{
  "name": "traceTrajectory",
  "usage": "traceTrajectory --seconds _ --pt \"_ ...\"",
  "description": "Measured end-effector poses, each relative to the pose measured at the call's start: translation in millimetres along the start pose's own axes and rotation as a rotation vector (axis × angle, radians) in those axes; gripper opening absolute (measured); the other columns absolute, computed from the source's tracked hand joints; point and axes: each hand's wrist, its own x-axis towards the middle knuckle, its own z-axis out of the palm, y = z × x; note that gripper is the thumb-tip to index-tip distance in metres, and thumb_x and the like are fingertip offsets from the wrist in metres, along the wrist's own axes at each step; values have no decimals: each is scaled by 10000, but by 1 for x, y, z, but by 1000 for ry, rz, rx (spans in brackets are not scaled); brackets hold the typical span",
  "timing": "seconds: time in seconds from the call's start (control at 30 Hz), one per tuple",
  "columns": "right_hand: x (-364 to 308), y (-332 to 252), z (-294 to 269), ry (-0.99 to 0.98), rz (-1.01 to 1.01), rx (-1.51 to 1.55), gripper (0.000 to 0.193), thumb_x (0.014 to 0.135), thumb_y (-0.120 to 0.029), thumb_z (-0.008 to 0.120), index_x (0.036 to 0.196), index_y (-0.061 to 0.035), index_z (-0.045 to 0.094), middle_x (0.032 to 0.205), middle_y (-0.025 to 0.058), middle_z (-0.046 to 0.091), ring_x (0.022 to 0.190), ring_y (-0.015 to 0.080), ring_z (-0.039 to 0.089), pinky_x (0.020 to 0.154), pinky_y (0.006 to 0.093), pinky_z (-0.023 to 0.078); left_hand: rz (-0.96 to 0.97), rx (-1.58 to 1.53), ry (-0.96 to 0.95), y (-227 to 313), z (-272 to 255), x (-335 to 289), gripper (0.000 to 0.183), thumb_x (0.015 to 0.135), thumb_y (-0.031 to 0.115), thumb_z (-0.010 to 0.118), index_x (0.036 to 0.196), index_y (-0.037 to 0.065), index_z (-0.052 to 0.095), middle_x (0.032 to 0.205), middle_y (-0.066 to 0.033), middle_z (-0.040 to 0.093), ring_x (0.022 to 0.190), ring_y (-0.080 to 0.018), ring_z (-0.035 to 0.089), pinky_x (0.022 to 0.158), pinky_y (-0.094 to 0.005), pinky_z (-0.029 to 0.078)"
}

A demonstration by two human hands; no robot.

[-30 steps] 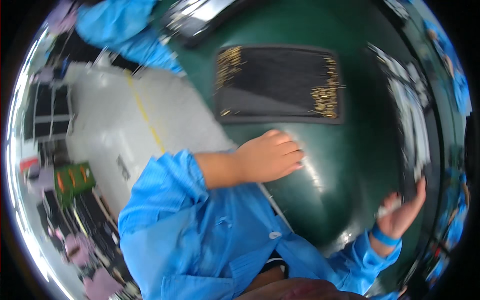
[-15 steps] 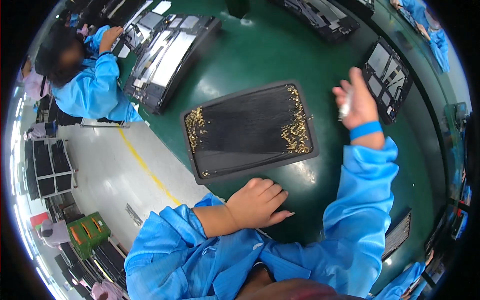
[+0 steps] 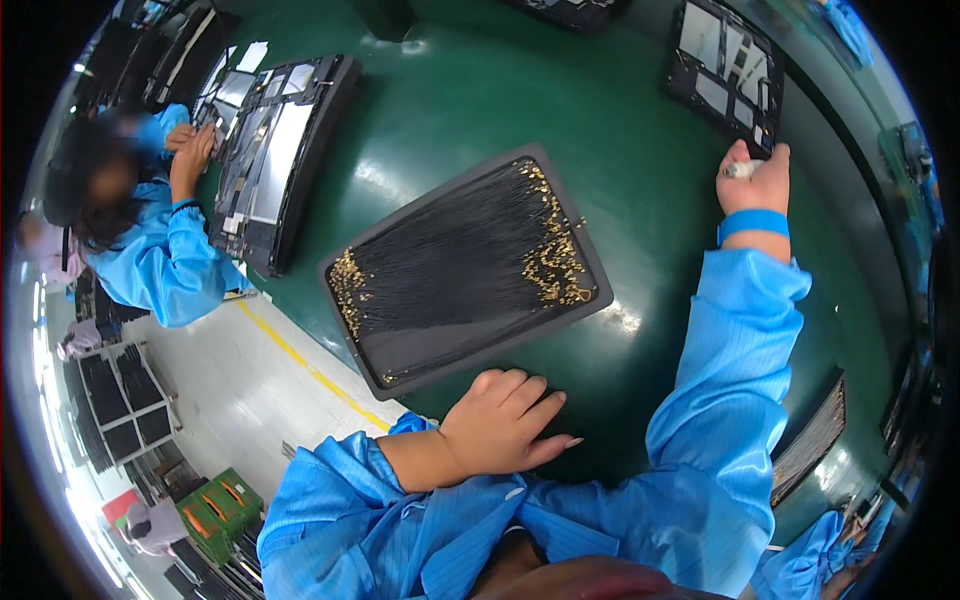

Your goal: The recorder is applying sealant/glue from a tube to the edges of tablet components during an electronics assembly process.

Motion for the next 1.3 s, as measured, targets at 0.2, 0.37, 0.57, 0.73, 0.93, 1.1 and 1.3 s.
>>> traceTrajectory --seconds 0.2,0.37,0.57,0.73,0.93,1.1,1.3 --pt "26 9 10 16 28 -56 294 790 -331 513 856 -71 393 698 51 418 527 145 424 433 216 393 -5 -66 -43 -4 -6 -1 444 573 390 660 874 77 566 836 -80 484 746 -230 459 645 -322 354" --pt "-4 7 -4 -29 28 -170 220 769 -294 532 794 -107 417 636 7 444 516 140 435 415 206 383 12 -101 9 0 -2 -9 453 577 404 654 867 67 566 826 -84 497 739 -234 469 650 -332 357" --pt "-113 -26 -62 -56 217 -232 244 775 -310 511 639 -116 456 540 3 465 426 111 436 333 186 349 -25 -45 -39 3 -7 -12 478 600 392 635 900 28 553 806 -94 525 769 -258 480 684 -355 361" --pt "-203 -29 -149 10 411 -250 346 777 -408 490 599 -112 482 501 -2 500 418 127 486 303 199 354 -83 -71 168 0 9 -10 389 668 318 617 883 -2 566 794 -111 561 756 -259 502 659 -347 377" --pt "-295 -4 -211 -168 578 -422 553 788 -572 314 605 -87 508 520 114 506 353 169 404 328 226 313 -708 -1823 231 67 30 26 481 807 330 495 1130 0 362 1110 -123 431 982 -192 460 836 -326 376" --pt "-304 -6 -243 -295 604 -502 537 784 -560 347 744 -52 517 592 107 520 399 154 425 365 223 336 -770 -2001 222 78 29 8 394 850 359 380 1059 32 446 1042 -88 511 976 -177 482 821 -340 398" --pt "-299 -31 -265 -630 634 -679 597 767 -519 434 1095 -21 404 952 99 505 541 137 476 404 231 377 -702 -1725 160 88 19 -6 403 865 345 346 1044 2 457 1008 -104 532 917 -184 523 795 -321 421"
